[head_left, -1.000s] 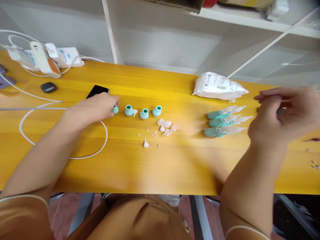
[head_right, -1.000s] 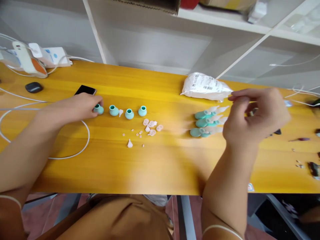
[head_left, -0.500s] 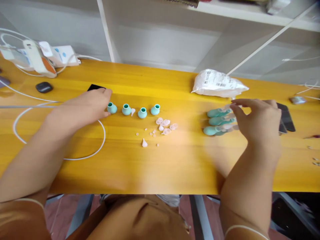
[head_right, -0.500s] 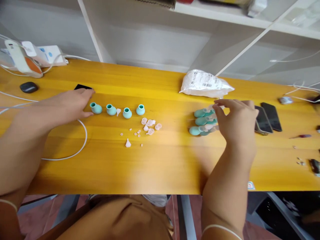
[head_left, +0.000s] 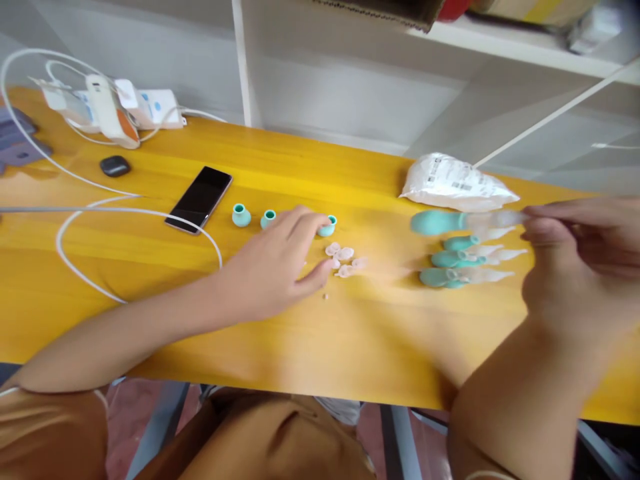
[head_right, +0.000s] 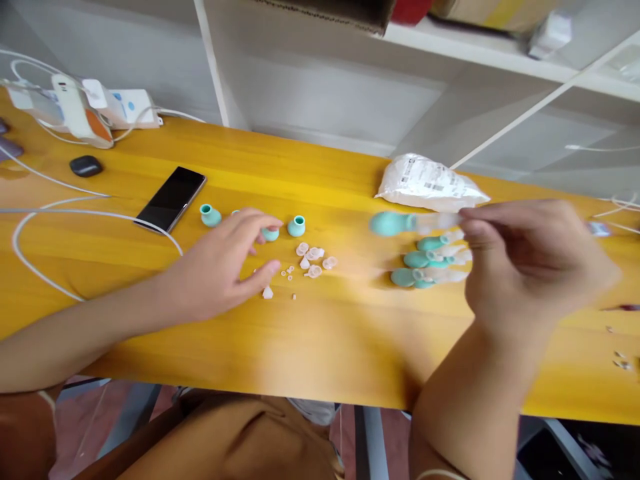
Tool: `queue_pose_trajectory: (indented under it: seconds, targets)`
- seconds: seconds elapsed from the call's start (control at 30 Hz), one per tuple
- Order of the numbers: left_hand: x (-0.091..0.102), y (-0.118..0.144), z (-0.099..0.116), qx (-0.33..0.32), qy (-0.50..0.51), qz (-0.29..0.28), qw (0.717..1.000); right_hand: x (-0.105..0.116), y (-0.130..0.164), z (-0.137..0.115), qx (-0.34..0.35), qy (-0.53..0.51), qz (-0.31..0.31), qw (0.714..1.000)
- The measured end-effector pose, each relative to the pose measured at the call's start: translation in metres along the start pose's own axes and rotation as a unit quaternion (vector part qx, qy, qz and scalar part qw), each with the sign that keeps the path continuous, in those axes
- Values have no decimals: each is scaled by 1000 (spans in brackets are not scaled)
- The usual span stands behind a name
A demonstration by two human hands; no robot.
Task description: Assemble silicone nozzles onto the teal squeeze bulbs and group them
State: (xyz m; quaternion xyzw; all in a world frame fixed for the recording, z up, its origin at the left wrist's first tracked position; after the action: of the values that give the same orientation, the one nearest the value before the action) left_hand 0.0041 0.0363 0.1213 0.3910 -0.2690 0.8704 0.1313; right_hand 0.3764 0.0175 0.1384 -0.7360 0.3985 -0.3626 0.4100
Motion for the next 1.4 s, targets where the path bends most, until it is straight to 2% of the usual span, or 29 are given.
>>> queue_pose_trajectory:
  seconds: [0.03,0.1,0.17,0.23,0.3,0.33,0.4,0.5,0.6,0.7,0.77,0.87,1.0,1.07,1.13,1.2,1.27,1.4]
  targets:
    - [-9,4,2,14,48,-12,999,-3,3,-17,3,-95,-6,995]
    - [-26,13,4,54,155,-45,985,-18,17,-46,-36,-209,-129,969]
    - [-44,25,4,101,288,-110,946,-34,39,-68,-100,-276,-258,920]
    - [-66,39,3,158,420,-195,872,-49,65,-83,-162,-304,-361,867]
    - [-86,52,2,222,560,-252,757,-59,88,-89,-187,-325,-400,836]
    - [-94,57,1,249,601,-262,713,-62,98,-89,-186,-331,-400,834]
    - [-105,62,-3,289,638,-242,672,-62,110,-86,-147,-333,-359,860]
    - [-114,66,-6,316,651,-231,651,-53,120,-86,2,-317,-295,901]
    - [-120,70,-4,331,663,-263,618,-45,130,-91,110,-293,-316,896]
    - [-122,73,-3,346,681,-279,582,-42,138,-92,120,-294,-370,873]
    - [-122,75,-4,349,684,-276,578,-40,140,-90,105,-298,-388,866]
    - [-123,77,-5,353,688,-279,569,-37,139,-88,109,-294,-393,864]
    - [-125,80,-5,366,709,-299,524,-35,137,-90,142,-276,-391,866]
    - [-126,82,-5,367,713,-316,507,-35,135,-92,122,-291,-381,869]
    - [-126,83,-4,362,717,-360,474,-35,132,-91,80,-306,-353,880]
    - [-128,87,-2,352,722,-423,420,-35,131,-89,61,-292,-321,899]
    - [-130,91,-1,336,709,-493,375,-36,134,-89,95,-250,-316,910]
    - [-134,105,-1,295,639,-628,331,-45,145,-91,159,-196,-342,905]
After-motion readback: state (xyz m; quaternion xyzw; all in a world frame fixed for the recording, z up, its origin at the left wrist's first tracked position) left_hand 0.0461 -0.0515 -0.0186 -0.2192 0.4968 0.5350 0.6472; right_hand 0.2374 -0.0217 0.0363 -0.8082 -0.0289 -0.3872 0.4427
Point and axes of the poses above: each hand's wrist, its own y-axis away from the middle knuckle, its own x-axis out of the back of the hand, z = x × y, the point moved 4 cm from there along -y, towards the middle knuckle, and after that the axes turned 13 degrees about z, right-handed, at the moved point
